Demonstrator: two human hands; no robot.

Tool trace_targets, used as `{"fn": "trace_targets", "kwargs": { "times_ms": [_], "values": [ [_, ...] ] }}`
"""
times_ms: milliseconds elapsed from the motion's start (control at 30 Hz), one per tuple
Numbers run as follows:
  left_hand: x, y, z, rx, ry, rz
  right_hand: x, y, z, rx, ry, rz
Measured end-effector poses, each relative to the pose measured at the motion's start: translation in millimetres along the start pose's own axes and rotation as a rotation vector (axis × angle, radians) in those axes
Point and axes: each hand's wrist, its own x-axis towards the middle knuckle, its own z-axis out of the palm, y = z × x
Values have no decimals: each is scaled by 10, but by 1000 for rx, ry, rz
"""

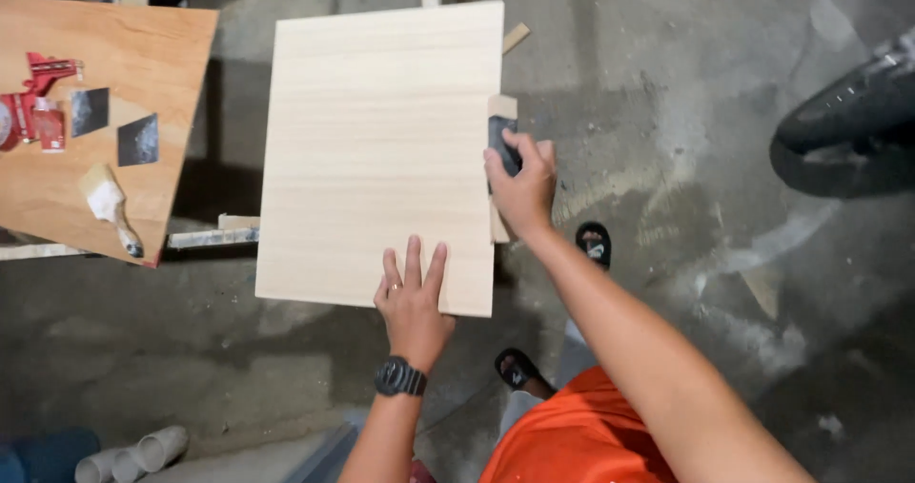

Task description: Sanding the edges of a wooden board with a manual sanding block to smooth them.

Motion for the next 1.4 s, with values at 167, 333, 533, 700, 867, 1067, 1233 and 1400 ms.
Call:
{"fn": "trace_targets", "kwargs": {
  "times_ms": [167, 333, 533, 700, 867, 1067, 1233, 1400],
  "values": [
    [-43, -105, 148, -24, 29, 31, -1344, -136, -445, 47, -29, 55],
    [-38, -154, 205, -37, 70, 61, -2246, -89, -695, 56, 15, 18],
    [-12, -203, 297, 7, 70, 67, -1322, 15, -331, 41, 18, -65],
    [-17, -217, 305, -7, 73, 79, -540, 41, -135, 73, 78, -79],
    [-19, -202, 215, -40, 47, 66, -1607, -131, -510, 103, -42, -181],
    [-31, -147, 183, -35, 74, 74, -1873, 111, -583, 38, -57, -257],
    [-37, -138, 157, -19, 23, 58, -771, 283, -210, 70, -7, -173],
    [-29, -109, 72, -19, -40, 28, -988, -19, -379, 146, -60, -84]
  ]
}}
